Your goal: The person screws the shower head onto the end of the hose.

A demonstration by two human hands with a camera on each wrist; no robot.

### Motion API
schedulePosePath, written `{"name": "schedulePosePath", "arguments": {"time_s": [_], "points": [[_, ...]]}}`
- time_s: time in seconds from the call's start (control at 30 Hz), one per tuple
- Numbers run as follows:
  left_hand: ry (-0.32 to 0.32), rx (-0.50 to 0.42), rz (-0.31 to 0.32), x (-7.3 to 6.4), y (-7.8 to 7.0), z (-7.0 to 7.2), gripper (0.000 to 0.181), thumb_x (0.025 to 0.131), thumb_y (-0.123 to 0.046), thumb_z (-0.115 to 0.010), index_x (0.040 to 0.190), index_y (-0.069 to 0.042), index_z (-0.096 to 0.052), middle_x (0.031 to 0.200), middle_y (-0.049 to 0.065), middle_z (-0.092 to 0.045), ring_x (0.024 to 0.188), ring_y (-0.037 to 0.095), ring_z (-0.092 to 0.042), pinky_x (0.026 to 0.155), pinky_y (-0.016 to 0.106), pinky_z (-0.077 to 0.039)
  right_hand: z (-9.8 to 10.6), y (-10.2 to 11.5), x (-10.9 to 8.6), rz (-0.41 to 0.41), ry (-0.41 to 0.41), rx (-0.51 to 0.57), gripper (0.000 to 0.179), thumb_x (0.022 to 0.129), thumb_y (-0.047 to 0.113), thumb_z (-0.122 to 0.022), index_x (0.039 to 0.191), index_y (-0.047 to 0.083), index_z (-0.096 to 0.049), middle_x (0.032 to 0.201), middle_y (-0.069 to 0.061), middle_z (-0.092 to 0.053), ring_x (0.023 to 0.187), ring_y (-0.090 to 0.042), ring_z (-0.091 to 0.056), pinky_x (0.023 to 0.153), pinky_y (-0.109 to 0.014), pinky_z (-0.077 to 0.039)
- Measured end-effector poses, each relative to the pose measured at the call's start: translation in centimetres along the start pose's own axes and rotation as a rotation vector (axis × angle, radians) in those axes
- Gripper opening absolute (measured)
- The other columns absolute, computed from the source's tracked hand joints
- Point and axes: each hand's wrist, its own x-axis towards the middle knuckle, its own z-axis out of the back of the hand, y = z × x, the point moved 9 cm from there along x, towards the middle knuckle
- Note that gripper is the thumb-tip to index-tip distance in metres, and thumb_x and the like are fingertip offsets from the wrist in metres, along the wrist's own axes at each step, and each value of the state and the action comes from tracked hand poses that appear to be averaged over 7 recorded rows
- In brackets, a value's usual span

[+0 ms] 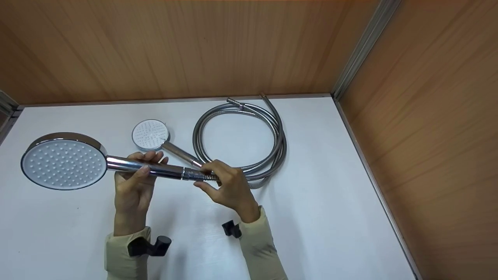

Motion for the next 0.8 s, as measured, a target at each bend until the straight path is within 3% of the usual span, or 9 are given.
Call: {"name": "schedulePosePath", "arguments": {"time_s": [0.2, 0.53, 0.8], "points": [[-0.003, 0.005, 0.004, -0.04, 0.03, 0.07, 0.040, 0.080, 0.022, -0.041, 0.103, -0.003, -0.061, 0.102, 0.007, -0.071, 0.101, 0.023, -0.067, 0.098, 0.039, -0.053, 0.09, 0.11, 0.17, 0.000, -0.005, 0.014, 0.023, 0.079, 0.013, -0.077, 0.094, 0.001, -0.063, 0.075, -0.007, -0.062, 0.052, -0.012, -0.041, 0.041, -0.019, -0.034], [0.001, 0.040, -0.001, -0.04, -0.10, -0.05, 0.041, 0.080, 0.022, -0.041, 0.103, -0.004, -0.063, 0.102, 0.007, -0.070, 0.101, 0.022, -0.066, 0.099, 0.040, -0.053, 0.07, 0.16, 0.24, -0.001, -0.007, 0.001, 0.027, 0.072, 0.004, -0.081, 0.093, 0.002, -0.064, 0.075, -0.006, -0.062, 0.051, -0.012, -0.041, 0.040, -0.019, -0.034], [-0.006, 0.035, -0.001, -0.01, -0.06, 0.04, 0.039, 0.080, 0.021, -0.043, 0.103, -0.004, -0.063, 0.102, 0.007, -0.070, 0.101, 0.023, -0.066, 0.099, 0.041, -0.052, -0.03, 0.04, 0.09, -0.011, 0.004, -0.014, 0.021, 0.080, 0.013, -0.077, 0.093, 0.002, -0.064, 0.074, -0.005, -0.061, 0.052, -0.011, -0.041, 0.040, -0.018, -0.034]]}}
